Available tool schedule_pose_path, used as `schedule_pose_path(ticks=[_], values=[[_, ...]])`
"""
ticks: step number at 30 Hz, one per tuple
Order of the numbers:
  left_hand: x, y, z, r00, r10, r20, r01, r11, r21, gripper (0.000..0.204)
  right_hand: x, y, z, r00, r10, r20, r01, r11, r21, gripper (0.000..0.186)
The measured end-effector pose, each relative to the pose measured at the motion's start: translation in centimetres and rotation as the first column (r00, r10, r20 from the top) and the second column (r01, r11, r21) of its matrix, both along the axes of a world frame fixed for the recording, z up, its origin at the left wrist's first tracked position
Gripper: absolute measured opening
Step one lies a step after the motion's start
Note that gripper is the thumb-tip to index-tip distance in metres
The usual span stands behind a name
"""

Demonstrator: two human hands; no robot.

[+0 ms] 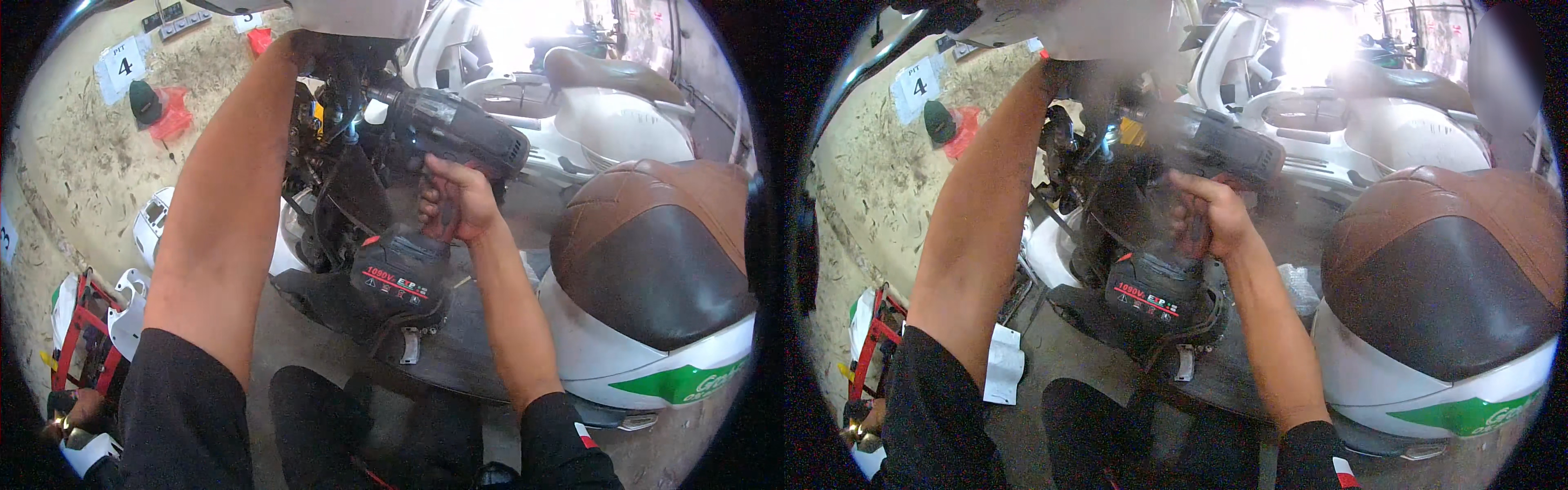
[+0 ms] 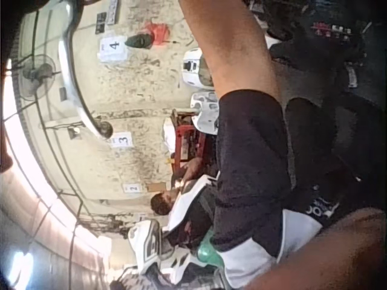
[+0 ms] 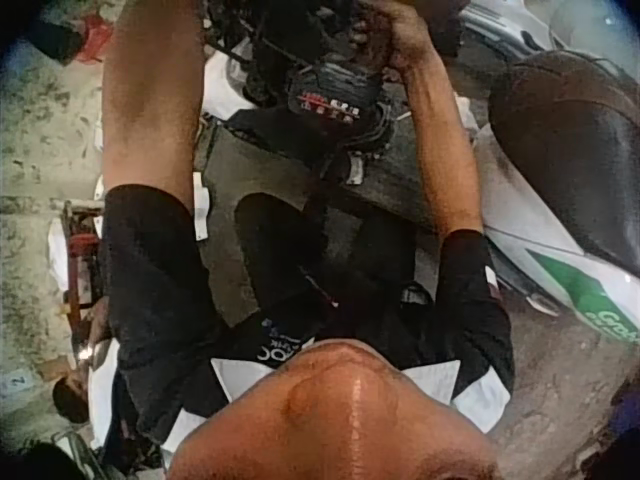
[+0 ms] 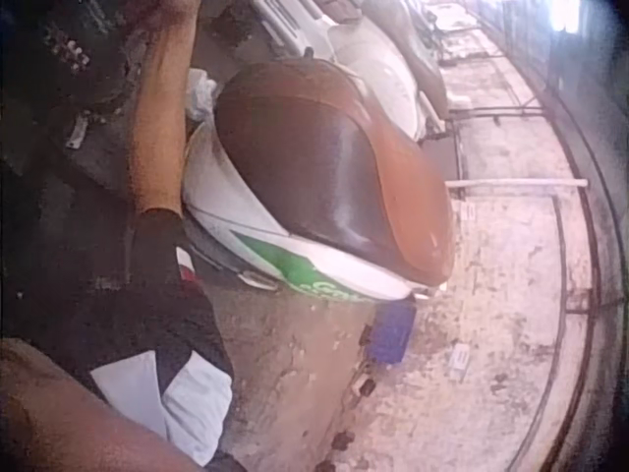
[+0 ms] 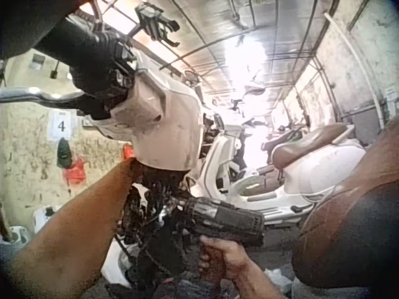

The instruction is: The person disassembles a scooter by detaching the handlebar casing, loosening bolts on the steering column using an impact driver and by hand, and removing the handlebar assembly.

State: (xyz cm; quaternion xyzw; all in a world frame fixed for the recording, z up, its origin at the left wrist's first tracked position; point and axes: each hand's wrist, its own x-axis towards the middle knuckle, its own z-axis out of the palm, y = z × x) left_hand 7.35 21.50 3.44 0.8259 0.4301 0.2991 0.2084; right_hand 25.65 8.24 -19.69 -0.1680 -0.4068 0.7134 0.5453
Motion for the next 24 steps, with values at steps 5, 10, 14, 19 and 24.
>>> schedule_pose_path(ticks=[5,10,14,19,24], values=[[0.0,-0.1,0.6,1.000,0.000,-0.001,0.000,1.000,0.009,0.023,-0.2,-0.6,-0.4,0.993,0.065,-0.094,-0.060,0.997,0.053,0.025],[-0.2,-0.5,0.7,1.000,0.005,-0.006,-0.005,1.000,0.011,0.022,0.9,-2.2,-2.7,0.995,0.032,-0.092,-0.027,0.999,0.046,0.027],[0.7,-0.1,-0.1,1.000,-0.019,0.002,0.019,1.000,0.008,0.022,2.4,-6.5,-6.0,0.975,-0.205,-0.083,0.199,0.977,-0.077,0.029],[-2.2,1.2,-1.0,1.000,-0.003,0.020,0.003,1.000,0.012,0.022,1.0,-12.2,-11.5,0.928,-0.344,0.146,0.372,0.883,-0.285,0.025],[-1.1,1.4,-1.0,0.999,-0.033,0.025,0.032,0.999,0.013,0.022,0.1,-15.5,-19.1,0.824,-0.495,0.276,0.567,0.704,-0.428,0.023]])
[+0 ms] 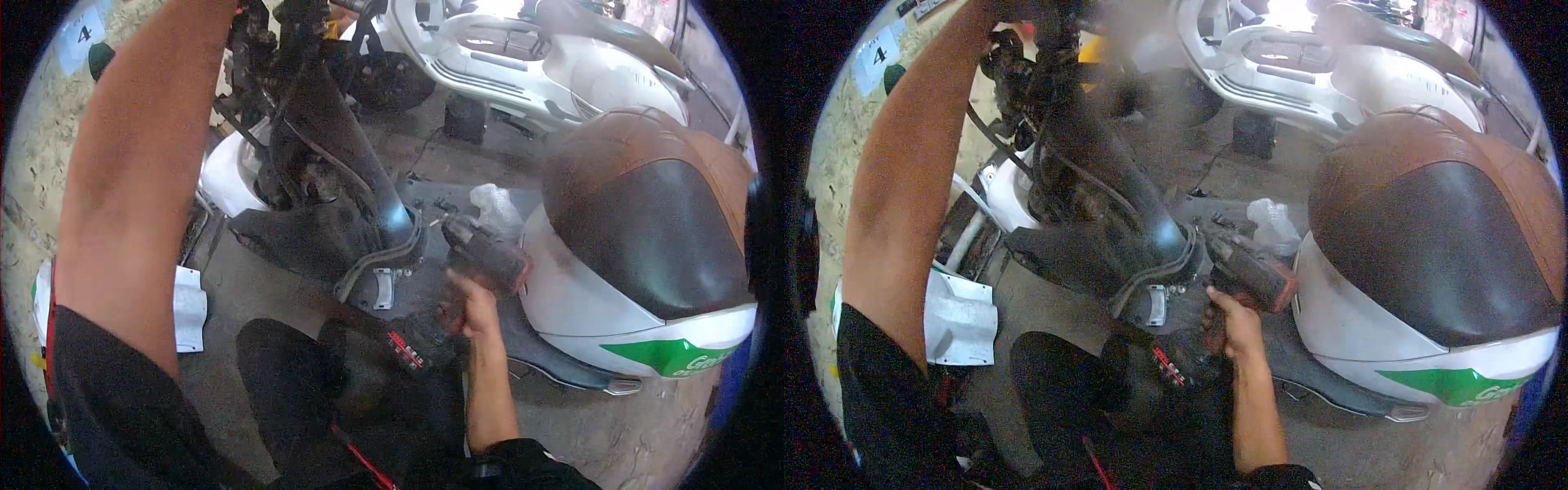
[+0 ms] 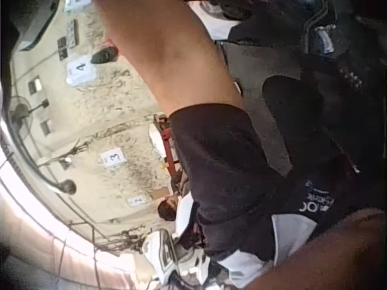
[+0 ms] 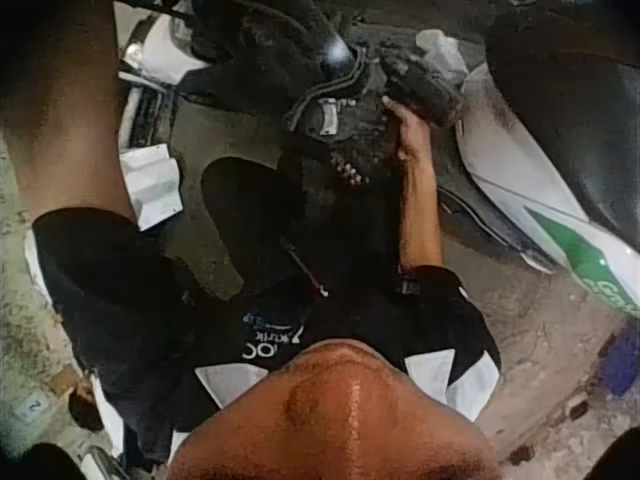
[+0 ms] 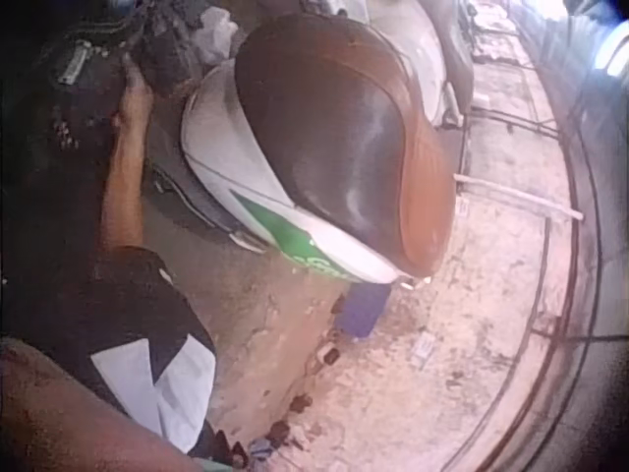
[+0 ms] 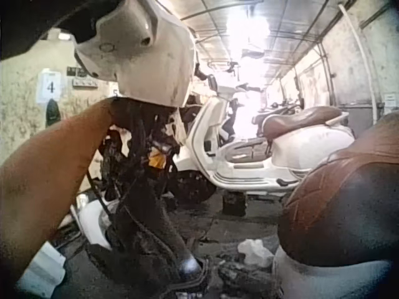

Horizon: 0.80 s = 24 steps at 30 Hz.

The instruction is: The person disassembles a scooter by detaching the handlebar casing, loosening bolts on the steering column using an impact driver and by hand, and removing the handlebar assembly.

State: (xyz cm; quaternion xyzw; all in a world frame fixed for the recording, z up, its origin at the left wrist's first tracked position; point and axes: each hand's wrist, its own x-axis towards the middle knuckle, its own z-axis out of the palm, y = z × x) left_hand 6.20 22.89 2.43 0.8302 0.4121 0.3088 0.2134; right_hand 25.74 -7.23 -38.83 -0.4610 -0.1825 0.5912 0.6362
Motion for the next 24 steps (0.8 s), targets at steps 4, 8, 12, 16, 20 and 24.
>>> schedule_pose_path(ticks=[4,8,12,16,20,24], values=[[-0.3,0.2,-0.4,1.000,-0.004,-0.001,0.004,1.000,-0.002,0.021,0.4,1.8,-5.9,0.987,-0.035,-0.157,-0.002,0.974,-0.228,0.020],[-0.4,0.1,-0.5,1.000,-0.013,-0.003,0.013,1.000,-0.002,0.021,1.6,3.7,-7.9,0.953,0.081,-0.290,-0.143,0.970,-0.199,0.020],[-1.5,-0.9,1.6,0.999,0.013,-0.032,-0.012,0.999,0.046,0.021,1.4,3.2,-5.5,0.986,0.127,-0.109,-0.155,0.940,-0.304,0.021],[0.0,-0.9,0.3,0.999,0.014,-0.041,-0.013,0.999,0.034,0.021,3.6,0.8,-5.1,0.875,0.212,0.436,-0.127,0.968,-0.217,0.029],[0.8,-0.9,0.2,0.999,0.004,-0.044,-0.004,1.000,0.016,0.021,5.0,-0.7,-4.5,0.521,0.131,0.843,-0.036,0.991,-0.131,0.031],[1.0,-0.9,1.0,0.998,0.017,-0.059,-0.016,1.000,0.019,0.020,3.2,2.5,7.5,0.431,0.059,0.900,-0.138,0.990,0.001,0.037]])
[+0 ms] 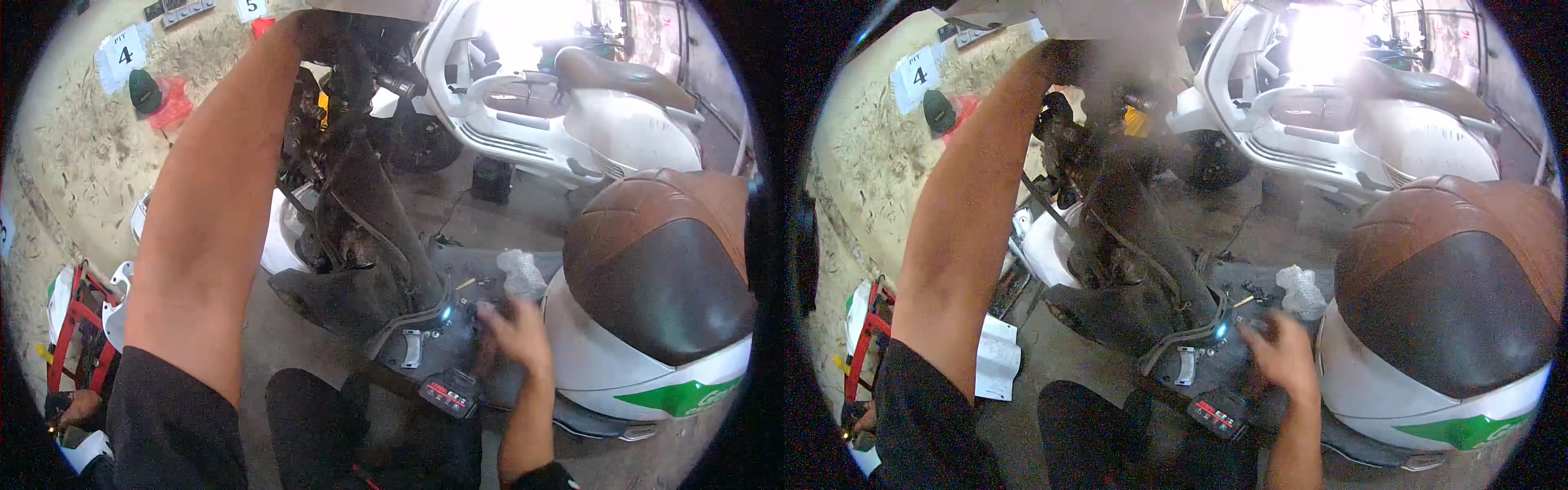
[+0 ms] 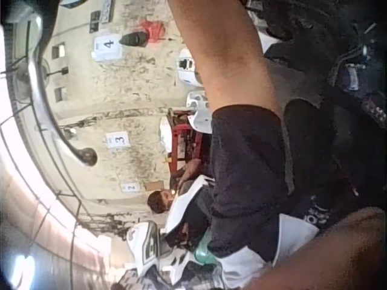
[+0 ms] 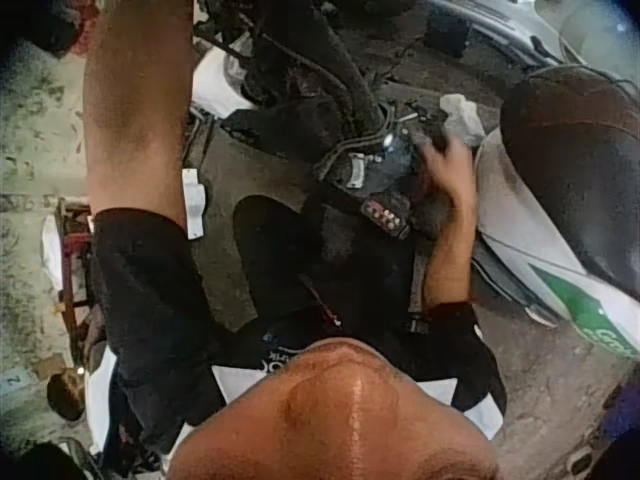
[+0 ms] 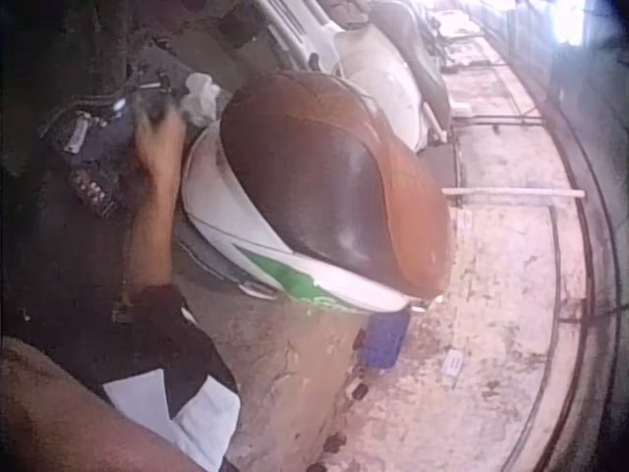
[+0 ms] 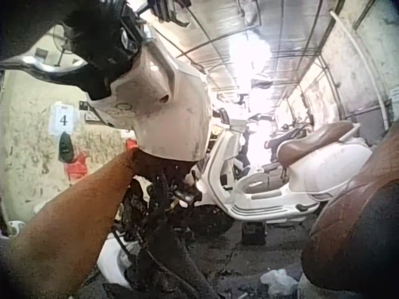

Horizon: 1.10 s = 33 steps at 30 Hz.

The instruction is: The person disassembles a scooter by detaching the handlebar casing, loosening bolts on the steering column using an impact driver and by hand, and removing the handlebar assembly.

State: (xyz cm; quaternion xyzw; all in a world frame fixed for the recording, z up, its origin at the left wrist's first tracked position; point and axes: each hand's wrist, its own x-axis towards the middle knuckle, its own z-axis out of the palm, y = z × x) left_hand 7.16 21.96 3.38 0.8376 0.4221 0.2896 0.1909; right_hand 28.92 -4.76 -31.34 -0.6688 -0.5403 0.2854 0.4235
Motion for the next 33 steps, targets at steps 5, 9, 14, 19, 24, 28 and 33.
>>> schedule_pose_path(ticks=[5,9,14,19,24,28,33], values=[[-0.6,0.6,-0.1,1.000,0.011,0.002,-0.011,1.000,-0.016,0.020,-5.2,10.4,16.7,0.972,0.157,-0.177,-0.022,0.807,0.591,0.045],[0.0,0.5,-0.7,1.000,0.020,-0.002,-0.020,1.000,-0.023,0.020,-6.7,13.6,20.1,0.885,0.153,-0.440,0.067,0.893,0.445,0.052],[-0.2,0.1,-0.3,0.999,0.039,0.001,-0.039,0.999,-0.021,0.020,-7.2,15.1,18.7,0.838,0.223,-0.498,0.127,0.808,0.575,0.047],[-0.3,0.2,-0.2,0.999,0.048,0.001,-0.048,0.999,-0.020,0.019,-6.6,15.7,17.8,0.219,0.544,-0.810,0.020,0.827,0.561,0.025],[-0.4,0.3,0.0,0.998,0.063,-0.002,-0.063,0.998,-0.017,0.019,-8.8,15.1,18.9,0.480,0.308,-0.821,0.048,0.926,0.376,0.024],[0.2,0.0,-0.6,0.998,0.059,-0.005,-0.059,0.998,-0.024,0.019,-9.8,16.9,18.6,0.695,0.252,-0.674,0.148,0.867,0.477,0.034],[-0.3,-0.1,-0.5,0.997,0.075,-0.006,-0.075,0.997,-0.021,0.019,-10.9,17.7,18.6,0.465,0.397,-0.791,0.187,0.829,0.526,0.032]])
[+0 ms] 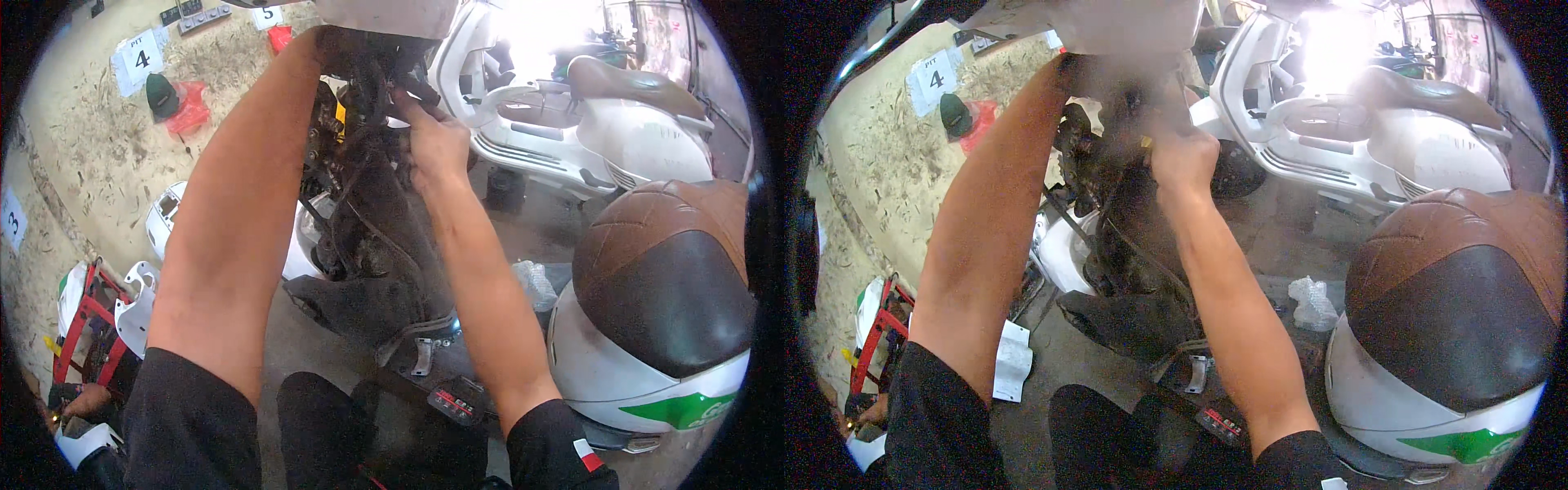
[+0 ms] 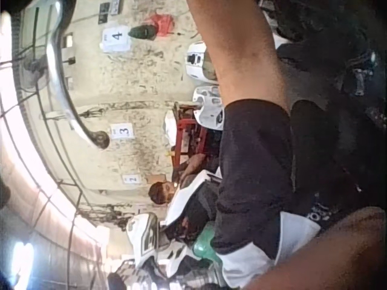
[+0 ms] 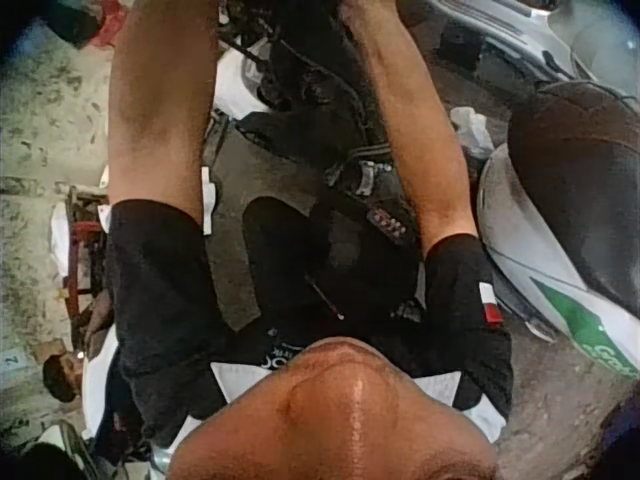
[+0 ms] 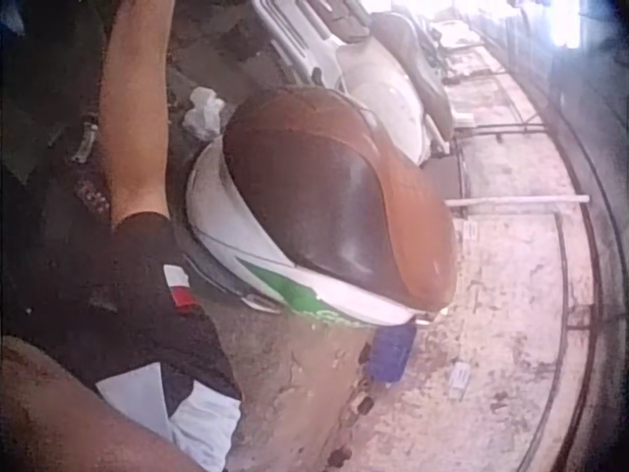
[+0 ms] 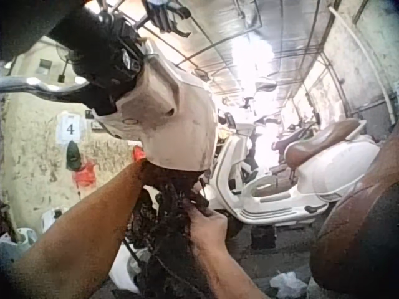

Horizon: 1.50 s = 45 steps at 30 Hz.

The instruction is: The person disassembles a scooter by detaching the handlebar casing, loosening bolts on the steering column using an impact driver and by hand, and removing the handlebar assembly.

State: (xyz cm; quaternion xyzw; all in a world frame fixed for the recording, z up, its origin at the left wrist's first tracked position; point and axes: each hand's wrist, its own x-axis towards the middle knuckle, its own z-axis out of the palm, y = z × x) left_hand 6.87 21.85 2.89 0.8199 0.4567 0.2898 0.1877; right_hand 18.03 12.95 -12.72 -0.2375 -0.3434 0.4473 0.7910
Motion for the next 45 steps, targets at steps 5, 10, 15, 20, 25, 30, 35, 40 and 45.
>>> schedule_pose_path(ticks=[5,10,15,20,25,30,35,40,45], values=[[0.2,0.0,0.0,1.000,0.003,-0.003,-0.003,1.000,0.001,0.019,-1.4,0.4,-0.1,0.988,-0.114,-0.100,0.122,0.990,0.076,0.029],[-0.2,0.0,0.4,1.000,0.006,-0.020,-0.006,1.000,-0.009,0.018,-1.2,-0.5,1.0,0.984,0.004,-0.179,-0.014,0.998,-0.054,0.029],[-2.4,0.1,2.3,0.996,0.051,-0.078,-0.056,0.996,-0.069,0.018,-0.6,-0.1,0.8,1.000,0.028,-0.004,-0.028,1.000,0.005,0.032],[-2.9,0.3,1.3,0.997,0.036,-0.063,-0.042,0.994,-0.101,0.018,-0.7,1.0,0.9,0.992,-0.126,0.029,0.123,0.990,0.073,0.030],[-2.9,0.2,1.3,0.998,0.035,-0.045,-0.039,0.995,-0.097,0.018,-0.9,0.5,1.5,0.988,-0.031,-0.154,0.039,0.998,0.050,0.025],[-3.4,0.5,0.9,0.999,0.028,-0.030,-0.032,0.994,-0.105,0.018,0.3,-1.3,2.3,0.999,0.029,0.016,-0.027,0.992,-0.126,0.026],[-4.0,0.4,0.6,0.999,0.036,-0.016,-0.038,0.994,-0.103,0.017,0.6,-0.1,1.1,0.966,-0.032,0.258,0.068,0.989,-0.131,0.030],[-3.2,0.2,0.6,1.000,0.024,-0.011,-0.025,0.994,-0.105,0.017,1.5,1.7,-0.2,0.953,0.287,-0.095,-0.270,0.950,0.155,0.033],[-3.6,-0.1,0.8,0.999,0.039,-0.010,-0.039,0.994,-0.100,0.017,0.7,0.5,1.0,0.964,-0.117,0.239,0.137,0.988,-0.068,0.028]])
